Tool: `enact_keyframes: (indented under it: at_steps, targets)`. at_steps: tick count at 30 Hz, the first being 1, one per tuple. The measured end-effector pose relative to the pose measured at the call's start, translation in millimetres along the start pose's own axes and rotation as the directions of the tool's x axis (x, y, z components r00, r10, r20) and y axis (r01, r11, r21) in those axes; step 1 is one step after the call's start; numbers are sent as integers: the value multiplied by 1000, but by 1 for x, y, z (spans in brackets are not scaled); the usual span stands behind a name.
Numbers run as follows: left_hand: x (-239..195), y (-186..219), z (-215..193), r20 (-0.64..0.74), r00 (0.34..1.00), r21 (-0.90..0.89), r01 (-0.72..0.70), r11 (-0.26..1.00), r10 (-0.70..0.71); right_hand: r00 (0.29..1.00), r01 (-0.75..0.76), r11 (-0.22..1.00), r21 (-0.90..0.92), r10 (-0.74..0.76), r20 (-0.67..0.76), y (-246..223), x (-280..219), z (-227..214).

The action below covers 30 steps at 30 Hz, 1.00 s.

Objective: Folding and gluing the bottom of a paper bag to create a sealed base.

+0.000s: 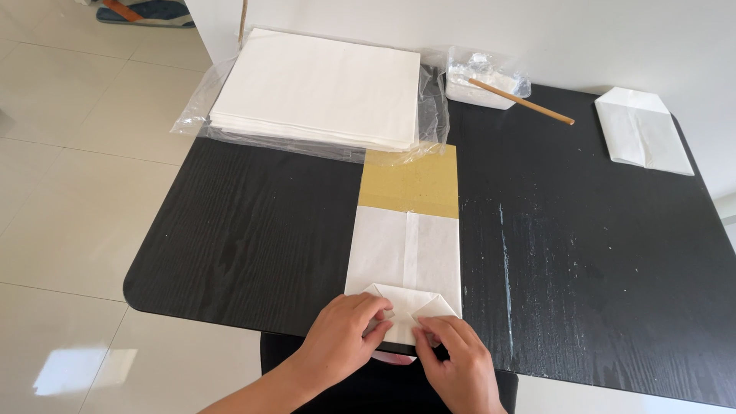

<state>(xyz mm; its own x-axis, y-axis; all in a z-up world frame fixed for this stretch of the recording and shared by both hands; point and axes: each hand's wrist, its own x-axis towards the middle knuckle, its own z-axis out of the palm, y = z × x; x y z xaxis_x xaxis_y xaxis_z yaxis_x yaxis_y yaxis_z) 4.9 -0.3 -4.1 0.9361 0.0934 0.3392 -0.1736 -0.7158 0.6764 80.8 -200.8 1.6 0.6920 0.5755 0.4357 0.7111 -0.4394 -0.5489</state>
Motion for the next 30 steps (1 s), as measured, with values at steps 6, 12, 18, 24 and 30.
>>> enact_keyframes:
  at_steps: [6,12,18,24,30]
  targets:
    - [17,-2,4,160,958,129,217,968,-236,886,-425,903,-66,430,171,0,13,-1]
    - [50,8,-11,368,801,270,394,879,-472,672,-592,771,-235,633,385,-20,56,-19]
    - [77,1,-13,415,754,331,396,856,-509,675,-487,810,-327,587,448,-11,86,-24]
    - [102,10,-31,502,687,306,426,851,-525,571,-561,697,-447,716,400,-17,161,-77]
    - [115,20,-52,668,554,318,392,863,-498,569,-807,590,-38,792,222,25,242,-101]
